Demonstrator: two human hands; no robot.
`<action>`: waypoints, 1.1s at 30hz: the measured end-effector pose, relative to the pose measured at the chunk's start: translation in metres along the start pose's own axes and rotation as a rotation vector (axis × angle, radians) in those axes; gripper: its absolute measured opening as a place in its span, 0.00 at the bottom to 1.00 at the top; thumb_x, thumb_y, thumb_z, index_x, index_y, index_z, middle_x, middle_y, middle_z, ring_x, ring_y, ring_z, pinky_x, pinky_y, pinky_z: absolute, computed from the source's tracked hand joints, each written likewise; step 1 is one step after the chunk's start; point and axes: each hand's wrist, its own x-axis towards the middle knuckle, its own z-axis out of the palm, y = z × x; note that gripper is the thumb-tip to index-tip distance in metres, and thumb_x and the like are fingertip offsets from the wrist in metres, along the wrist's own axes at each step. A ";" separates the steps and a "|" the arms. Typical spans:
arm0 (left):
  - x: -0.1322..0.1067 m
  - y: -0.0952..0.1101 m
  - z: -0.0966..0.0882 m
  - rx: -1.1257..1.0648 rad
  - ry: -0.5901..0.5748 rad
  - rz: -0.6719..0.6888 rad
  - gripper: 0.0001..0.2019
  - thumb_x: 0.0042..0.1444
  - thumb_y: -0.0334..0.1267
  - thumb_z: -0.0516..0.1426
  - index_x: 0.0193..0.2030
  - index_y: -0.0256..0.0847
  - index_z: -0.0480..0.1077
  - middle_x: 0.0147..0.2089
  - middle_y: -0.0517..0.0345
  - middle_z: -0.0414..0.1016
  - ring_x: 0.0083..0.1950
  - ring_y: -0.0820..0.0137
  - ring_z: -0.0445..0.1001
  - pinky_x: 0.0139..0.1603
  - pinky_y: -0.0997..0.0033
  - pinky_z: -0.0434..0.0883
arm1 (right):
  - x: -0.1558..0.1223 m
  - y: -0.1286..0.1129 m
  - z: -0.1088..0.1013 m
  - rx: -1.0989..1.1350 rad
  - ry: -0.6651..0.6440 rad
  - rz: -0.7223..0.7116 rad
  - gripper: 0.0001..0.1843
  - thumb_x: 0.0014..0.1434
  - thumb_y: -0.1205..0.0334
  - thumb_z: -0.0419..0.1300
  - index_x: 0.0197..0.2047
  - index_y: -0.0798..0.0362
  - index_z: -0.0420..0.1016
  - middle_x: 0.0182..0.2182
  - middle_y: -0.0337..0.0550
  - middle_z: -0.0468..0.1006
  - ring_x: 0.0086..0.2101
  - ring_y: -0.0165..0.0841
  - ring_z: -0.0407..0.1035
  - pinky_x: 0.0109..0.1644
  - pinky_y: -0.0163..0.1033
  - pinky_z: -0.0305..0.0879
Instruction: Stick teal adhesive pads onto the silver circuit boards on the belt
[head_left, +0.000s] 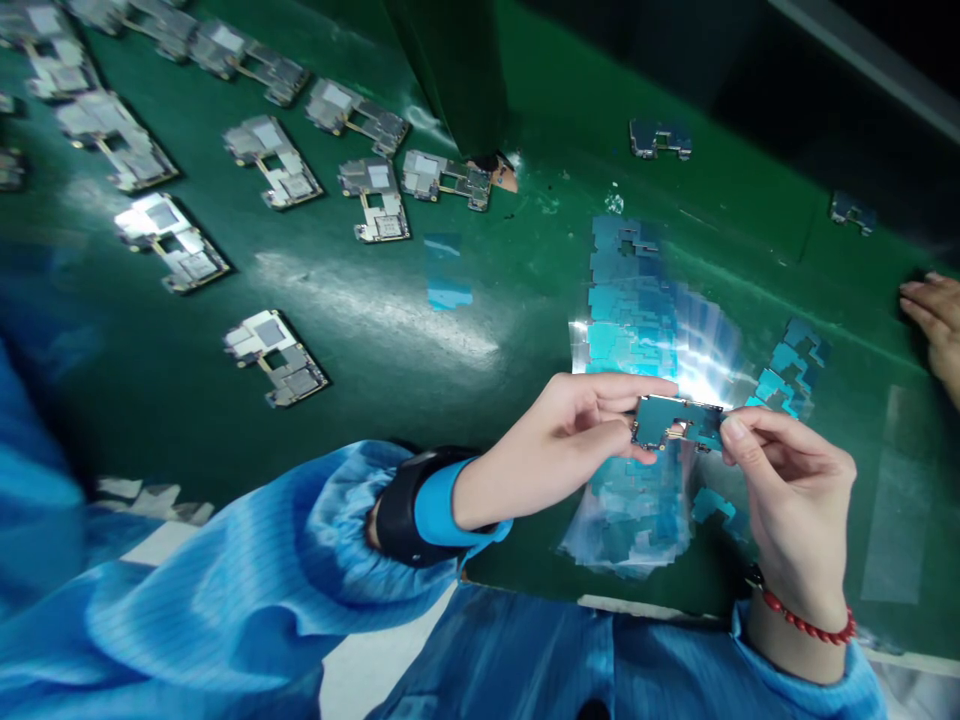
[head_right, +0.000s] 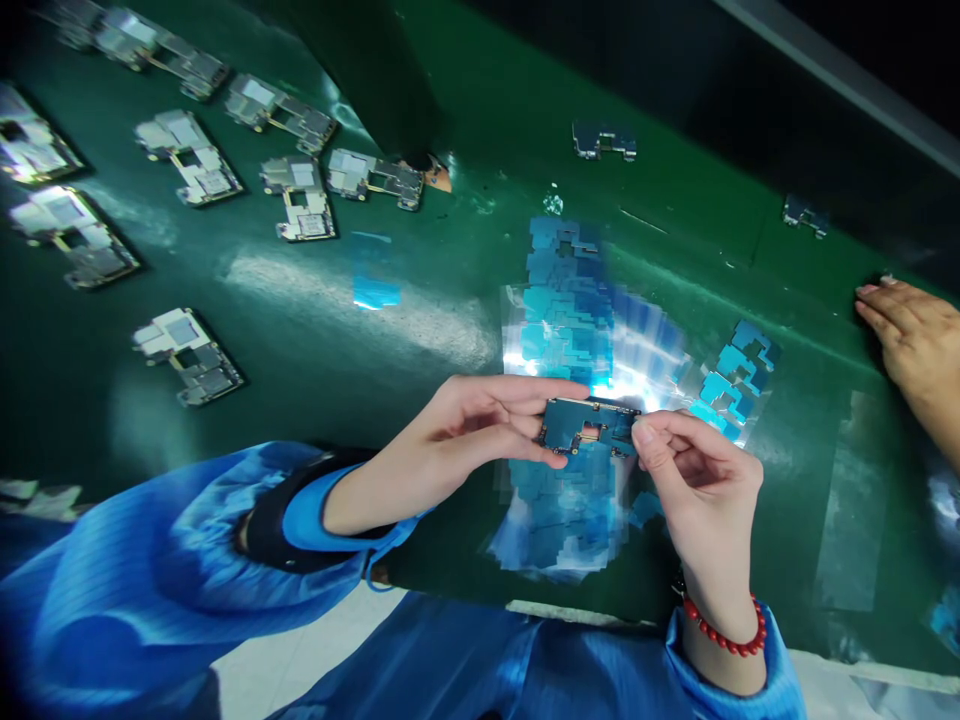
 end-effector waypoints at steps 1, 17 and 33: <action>0.000 0.000 0.000 0.003 -0.001 0.001 0.20 0.54 0.27 0.57 0.54 0.37 0.76 0.29 0.61 0.82 0.35 0.67 0.81 0.47 0.61 0.81 | 0.000 0.000 0.000 0.001 -0.001 -0.001 0.03 0.55 0.65 0.68 0.34 0.47 0.83 0.23 0.34 0.77 0.22 0.22 0.67 0.24 0.26 0.65; 0.001 0.002 0.000 0.065 0.011 0.027 0.20 0.53 0.26 0.58 0.53 0.36 0.76 0.37 0.59 0.85 0.37 0.70 0.83 0.43 0.73 0.80 | -0.001 -0.001 0.000 0.012 -0.006 0.025 0.03 0.56 0.65 0.68 0.34 0.47 0.83 0.24 0.34 0.76 0.23 0.22 0.65 0.26 0.26 0.65; 0.000 0.001 0.003 0.217 0.041 0.044 0.20 0.54 0.34 0.60 0.54 0.34 0.74 0.30 0.55 0.82 0.33 0.66 0.81 0.39 0.66 0.79 | -0.002 -0.003 0.002 0.019 0.008 0.056 0.01 0.54 0.63 0.69 0.33 0.49 0.83 0.24 0.38 0.76 0.23 0.26 0.65 0.24 0.31 0.64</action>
